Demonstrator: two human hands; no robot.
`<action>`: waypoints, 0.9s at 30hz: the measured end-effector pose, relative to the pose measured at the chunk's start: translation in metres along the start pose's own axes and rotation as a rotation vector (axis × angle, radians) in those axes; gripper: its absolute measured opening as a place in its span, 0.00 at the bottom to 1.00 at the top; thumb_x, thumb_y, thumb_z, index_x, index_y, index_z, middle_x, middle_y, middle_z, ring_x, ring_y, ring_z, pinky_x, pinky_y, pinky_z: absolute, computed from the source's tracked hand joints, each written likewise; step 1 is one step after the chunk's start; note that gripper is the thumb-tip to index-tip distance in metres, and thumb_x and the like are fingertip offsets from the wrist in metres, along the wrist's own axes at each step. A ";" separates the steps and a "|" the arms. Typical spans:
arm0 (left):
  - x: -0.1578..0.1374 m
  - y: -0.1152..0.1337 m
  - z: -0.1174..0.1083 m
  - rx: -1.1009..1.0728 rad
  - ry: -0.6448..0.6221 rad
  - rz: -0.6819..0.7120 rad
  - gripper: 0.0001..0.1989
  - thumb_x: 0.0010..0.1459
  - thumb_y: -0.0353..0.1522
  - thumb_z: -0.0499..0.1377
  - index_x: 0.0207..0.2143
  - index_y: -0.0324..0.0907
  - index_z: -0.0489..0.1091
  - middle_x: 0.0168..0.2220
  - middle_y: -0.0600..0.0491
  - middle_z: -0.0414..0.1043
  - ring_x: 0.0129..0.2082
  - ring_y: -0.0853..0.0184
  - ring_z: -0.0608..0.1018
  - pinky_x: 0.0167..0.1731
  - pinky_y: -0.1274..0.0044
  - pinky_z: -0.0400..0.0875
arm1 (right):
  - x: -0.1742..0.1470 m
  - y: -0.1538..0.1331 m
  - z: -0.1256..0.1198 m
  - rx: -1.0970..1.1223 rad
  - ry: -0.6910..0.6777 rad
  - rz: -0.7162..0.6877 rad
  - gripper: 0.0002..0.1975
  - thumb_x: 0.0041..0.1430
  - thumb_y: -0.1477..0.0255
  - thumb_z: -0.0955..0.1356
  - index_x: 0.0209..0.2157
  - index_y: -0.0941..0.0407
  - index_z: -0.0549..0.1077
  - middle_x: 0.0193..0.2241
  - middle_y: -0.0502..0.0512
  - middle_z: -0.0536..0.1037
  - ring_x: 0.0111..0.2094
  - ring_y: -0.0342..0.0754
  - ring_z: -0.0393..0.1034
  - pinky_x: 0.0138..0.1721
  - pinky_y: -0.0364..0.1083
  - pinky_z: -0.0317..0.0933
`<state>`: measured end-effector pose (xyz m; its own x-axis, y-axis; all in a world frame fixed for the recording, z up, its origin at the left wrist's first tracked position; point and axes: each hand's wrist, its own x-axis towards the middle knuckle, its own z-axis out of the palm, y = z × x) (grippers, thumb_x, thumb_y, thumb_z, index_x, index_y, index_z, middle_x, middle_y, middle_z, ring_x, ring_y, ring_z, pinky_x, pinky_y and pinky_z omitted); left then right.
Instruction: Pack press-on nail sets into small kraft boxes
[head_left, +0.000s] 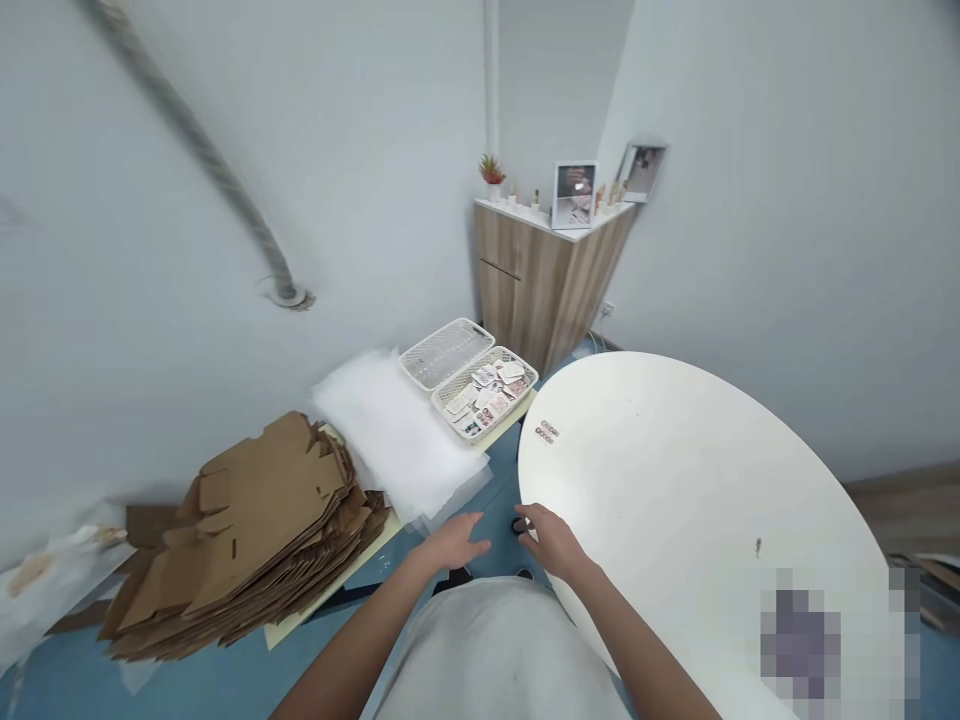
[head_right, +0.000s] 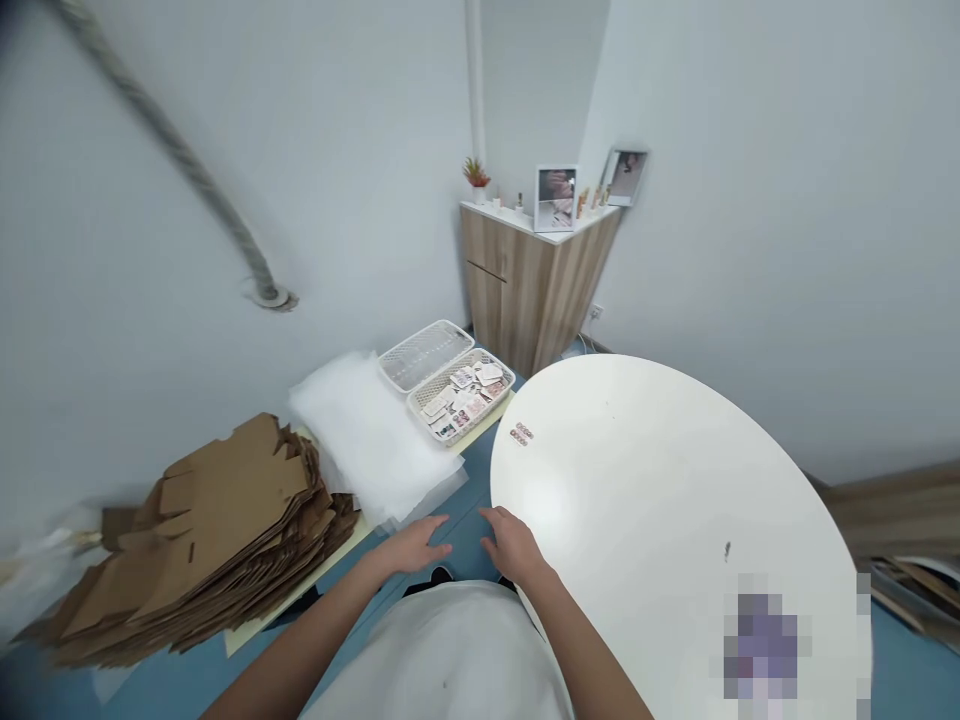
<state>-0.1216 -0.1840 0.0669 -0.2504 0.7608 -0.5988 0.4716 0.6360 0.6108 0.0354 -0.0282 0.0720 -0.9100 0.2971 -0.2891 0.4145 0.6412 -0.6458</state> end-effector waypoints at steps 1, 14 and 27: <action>-0.005 -0.005 -0.004 -0.004 0.020 -0.001 0.37 0.49 0.49 0.50 0.56 0.37 0.52 0.58 0.44 0.51 0.57 0.56 0.55 0.54 0.69 0.52 | 0.006 -0.005 0.003 -0.022 -0.025 -0.015 0.23 0.51 0.74 0.62 0.51 0.53 0.60 0.45 0.56 0.68 0.43 0.48 0.66 0.42 0.45 0.59; -0.042 -0.070 -0.054 -0.051 0.208 0.022 0.35 0.48 0.48 0.51 0.55 0.40 0.55 0.57 0.46 0.55 0.56 0.60 0.60 0.53 0.72 0.53 | 0.085 -0.098 0.024 -0.344 -0.165 -0.225 0.26 0.50 0.72 0.64 0.52 0.53 0.60 0.44 0.59 0.69 0.43 0.53 0.67 0.39 0.46 0.59; -0.017 -0.064 -0.150 -0.095 0.335 0.086 0.31 0.51 0.47 0.49 0.55 0.43 0.54 0.56 0.48 0.57 0.53 0.59 0.63 0.50 0.72 0.57 | 0.179 -0.113 -0.027 -0.378 -0.155 -0.179 0.24 0.53 0.69 0.62 0.53 0.54 0.58 0.47 0.61 0.67 0.47 0.54 0.63 0.42 0.49 0.57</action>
<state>-0.2744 -0.2183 0.1155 -0.4840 0.8022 -0.3497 0.4263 0.5651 0.7064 -0.1742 -0.0282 0.1120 -0.9458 0.0670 -0.3176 0.1977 0.8950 -0.3999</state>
